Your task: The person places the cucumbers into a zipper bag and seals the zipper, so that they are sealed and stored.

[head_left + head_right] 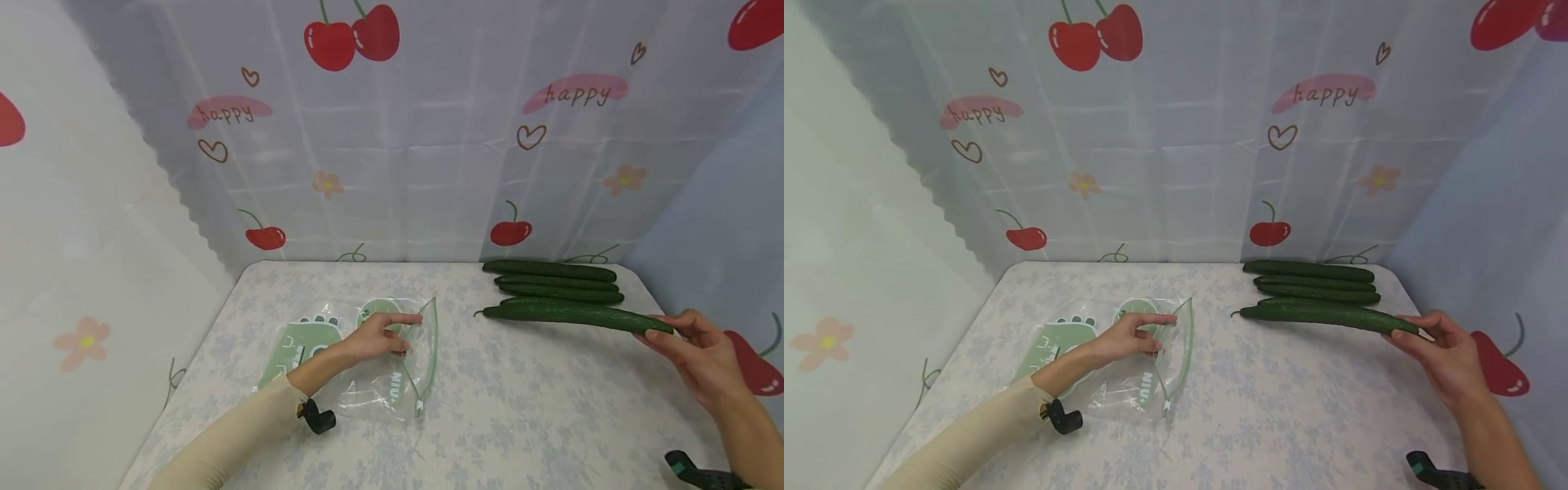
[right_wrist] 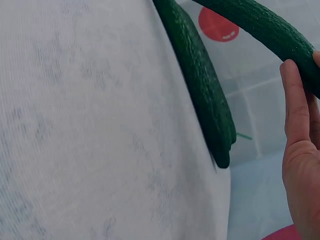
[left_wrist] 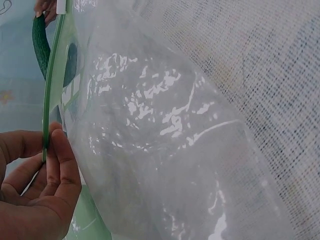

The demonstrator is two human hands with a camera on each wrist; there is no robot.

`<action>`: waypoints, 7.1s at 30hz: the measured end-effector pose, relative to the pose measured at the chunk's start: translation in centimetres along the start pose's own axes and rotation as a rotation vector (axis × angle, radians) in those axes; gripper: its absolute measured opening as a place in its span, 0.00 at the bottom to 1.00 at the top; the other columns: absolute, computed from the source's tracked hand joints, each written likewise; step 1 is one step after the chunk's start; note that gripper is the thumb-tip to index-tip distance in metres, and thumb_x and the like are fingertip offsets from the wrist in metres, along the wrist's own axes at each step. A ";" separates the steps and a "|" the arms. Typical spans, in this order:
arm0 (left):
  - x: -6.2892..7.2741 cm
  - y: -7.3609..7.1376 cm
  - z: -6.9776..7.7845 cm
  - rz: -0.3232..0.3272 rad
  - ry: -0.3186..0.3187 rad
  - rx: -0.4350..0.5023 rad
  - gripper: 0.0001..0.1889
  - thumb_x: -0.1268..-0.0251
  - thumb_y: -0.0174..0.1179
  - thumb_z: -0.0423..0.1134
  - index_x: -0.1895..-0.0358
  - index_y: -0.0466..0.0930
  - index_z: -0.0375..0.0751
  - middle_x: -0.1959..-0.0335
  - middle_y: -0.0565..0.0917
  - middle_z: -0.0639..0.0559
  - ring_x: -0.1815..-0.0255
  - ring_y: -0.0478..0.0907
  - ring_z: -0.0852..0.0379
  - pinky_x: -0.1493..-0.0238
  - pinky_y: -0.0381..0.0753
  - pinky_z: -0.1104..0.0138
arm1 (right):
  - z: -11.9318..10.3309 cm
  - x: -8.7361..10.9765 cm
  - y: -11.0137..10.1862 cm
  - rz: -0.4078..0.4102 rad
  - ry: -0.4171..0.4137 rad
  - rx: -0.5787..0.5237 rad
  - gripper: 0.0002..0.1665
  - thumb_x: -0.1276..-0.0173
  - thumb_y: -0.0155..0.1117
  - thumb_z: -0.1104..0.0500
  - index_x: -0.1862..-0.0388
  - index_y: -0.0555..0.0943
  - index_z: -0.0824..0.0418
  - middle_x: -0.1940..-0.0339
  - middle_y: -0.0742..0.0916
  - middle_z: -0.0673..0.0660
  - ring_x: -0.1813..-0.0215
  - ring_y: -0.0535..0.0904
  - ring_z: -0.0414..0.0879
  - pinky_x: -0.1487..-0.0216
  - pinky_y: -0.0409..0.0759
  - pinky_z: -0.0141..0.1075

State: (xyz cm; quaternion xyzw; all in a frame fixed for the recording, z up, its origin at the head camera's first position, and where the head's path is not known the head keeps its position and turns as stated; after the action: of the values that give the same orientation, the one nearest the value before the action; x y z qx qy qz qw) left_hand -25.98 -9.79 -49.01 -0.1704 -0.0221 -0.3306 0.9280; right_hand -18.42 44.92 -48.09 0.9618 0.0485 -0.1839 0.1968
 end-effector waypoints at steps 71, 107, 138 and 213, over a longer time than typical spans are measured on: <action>-0.3 0.7 2.4 -0.009 0.079 0.059 0.33 0.24 0.61 0.25 0.19 0.71 0.46 0.17 0.71 0.45 0.47 0.90 0.39 0.45 0.92 0.63 | 10.5 -3.1 13.8 -0.059 0.240 -0.120 0.20 0.20 0.51 0.79 0.62 0.78 0.56 0.53 0.90 0.51 0.50 0.92 0.43 0.41 0.91 0.43; -0.8 2.0 3.5 -0.045 0.070 0.075 0.33 0.24 0.60 0.26 0.19 0.72 0.52 0.22 0.76 0.46 0.53 0.91 0.56 0.44 0.92 0.61 | 16.1 -4.3 20.6 0.121 0.343 -0.076 0.19 0.27 0.64 0.77 0.68 0.78 0.54 0.62 0.88 0.50 0.55 0.93 0.46 0.44 0.92 0.41; -2.3 3.6 1.9 -0.045 0.055 0.073 0.32 0.27 0.61 0.25 0.22 0.76 0.47 0.19 0.75 0.47 0.56 0.90 0.56 0.49 0.92 0.64 | 15.3 -3.9 19.9 -0.045 0.488 0.470 0.20 0.24 0.73 0.54 0.51 0.79 0.69 0.60 0.91 0.56 0.56 0.95 0.49 0.47 0.93 0.41; -2.0 3.6 1.3 -0.100 0.044 0.067 0.25 0.25 0.60 0.25 0.27 0.81 0.41 0.22 0.78 0.44 0.60 0.87 0.63 0.51 0.91 0.67 | 16.9 -6.0 22.1 -0.154 0.524 0.667 0.15 0.20 0.67 0.62 0.48 0.84 0.76 0.58 0.94 0.70 0.59 0.95 0.48 0.56 0.94 0.37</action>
State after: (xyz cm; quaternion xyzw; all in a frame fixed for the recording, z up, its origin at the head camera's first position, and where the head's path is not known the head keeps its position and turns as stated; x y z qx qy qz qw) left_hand -25.21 -5.51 -49.23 -0.1307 -0.0211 -0.3795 0.9157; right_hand -25.96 17.81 -52.29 0.9806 0.1064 0.0469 -0.1579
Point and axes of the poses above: each hand's wrist, its own x-axis away from the middle knuckle, its own y-axis out of the palm, z = x × y, the point moved 3 cm from there along -x, towards the middle knuckle
